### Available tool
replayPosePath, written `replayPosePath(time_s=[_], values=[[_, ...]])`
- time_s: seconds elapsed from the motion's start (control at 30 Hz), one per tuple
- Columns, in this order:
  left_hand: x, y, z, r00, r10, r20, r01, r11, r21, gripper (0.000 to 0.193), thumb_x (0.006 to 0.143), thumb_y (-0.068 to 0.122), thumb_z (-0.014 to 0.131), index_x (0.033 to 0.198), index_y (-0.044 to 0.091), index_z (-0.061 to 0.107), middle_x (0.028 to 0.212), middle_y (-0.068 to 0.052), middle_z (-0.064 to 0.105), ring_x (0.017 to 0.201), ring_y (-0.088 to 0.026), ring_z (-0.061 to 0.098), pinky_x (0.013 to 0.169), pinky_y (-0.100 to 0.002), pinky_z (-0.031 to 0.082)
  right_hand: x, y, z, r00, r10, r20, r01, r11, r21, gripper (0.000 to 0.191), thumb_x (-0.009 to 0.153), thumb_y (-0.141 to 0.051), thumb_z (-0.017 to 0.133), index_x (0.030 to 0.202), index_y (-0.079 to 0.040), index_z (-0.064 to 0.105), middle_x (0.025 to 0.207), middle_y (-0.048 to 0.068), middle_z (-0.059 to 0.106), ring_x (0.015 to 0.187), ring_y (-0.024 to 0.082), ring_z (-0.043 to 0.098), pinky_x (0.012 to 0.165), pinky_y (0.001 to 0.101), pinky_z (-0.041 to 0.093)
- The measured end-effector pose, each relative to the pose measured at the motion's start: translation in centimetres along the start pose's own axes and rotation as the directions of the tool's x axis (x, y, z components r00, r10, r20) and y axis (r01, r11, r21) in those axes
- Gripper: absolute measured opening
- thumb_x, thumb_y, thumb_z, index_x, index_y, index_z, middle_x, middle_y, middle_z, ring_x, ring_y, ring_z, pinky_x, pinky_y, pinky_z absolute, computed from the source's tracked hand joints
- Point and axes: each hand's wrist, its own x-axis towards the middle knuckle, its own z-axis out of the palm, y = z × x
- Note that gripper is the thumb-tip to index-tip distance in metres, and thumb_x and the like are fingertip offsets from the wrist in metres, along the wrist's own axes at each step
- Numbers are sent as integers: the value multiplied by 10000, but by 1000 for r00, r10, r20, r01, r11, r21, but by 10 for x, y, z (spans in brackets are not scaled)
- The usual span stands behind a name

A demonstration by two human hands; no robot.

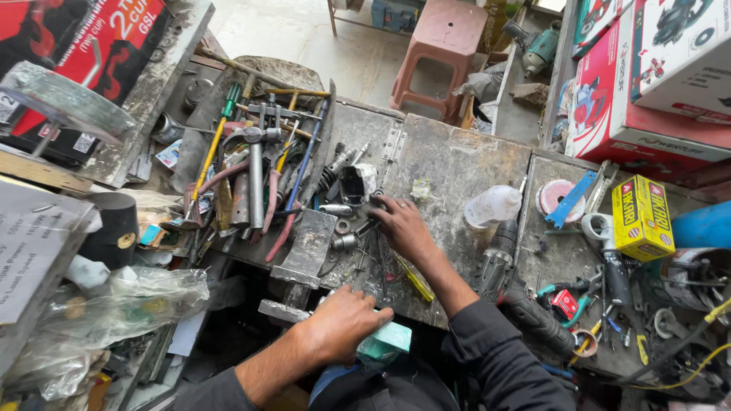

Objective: The person sits at a cluttered workbench and works on a small green power tool, turning and fitting small metal parts by hand, picking up fasteners and components from the bench, and using a cordless drill on the tool near the end. The person handles the tool body, a chuck-like part, and small hardware while assembling or repairing it.

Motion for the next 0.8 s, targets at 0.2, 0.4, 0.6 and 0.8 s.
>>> replayPosePath(time_s=[0.2,0.4,0.6,0.8], values=[[7,-4,-2,1000,1,7,-1,999,-51,804,527,194,934,1232,91,564,1034,-157,663,1019,-364,658,875,-493,485,-28,20,-16,982,188,-4,-181,952,248,499,815,-176,747,1296,-101,640,1388,138,581,1224,364,582,996,448,502],[13,-12,-12,1000,-6,13,6,999,-42,807,518,198,946,1223,108,561,1045,-135,664,1035,-351,655,887,-490,481,-111,42,-37,877,414,243,-449,887,108,398,870,-227,756,1248,-143,665,1236,106,632,1102,332,643,936,418,528],[29,-13,-23,997,-3,77,3,1000,-12,906,464,228,984,1248,115,544,1054,-141,656,1040,-356,650,884,-490,476,-147,48,-17,936,242,256,-263,963,51,432,750,-93,730,1178,-90,682,1201,154,635,1075,357,634,906,429,522],[35,-9,-24,997,13,76,-14,1000,3,926,465,246,992,1263,123,537,1058,-124,663,1031,-357,653,872,-481,482,-125,64,-15,932,358,59,-363,923,129,351,849,-8,662,1195,-67,669,1181,135,643,1096,347,656,924,420,551]])
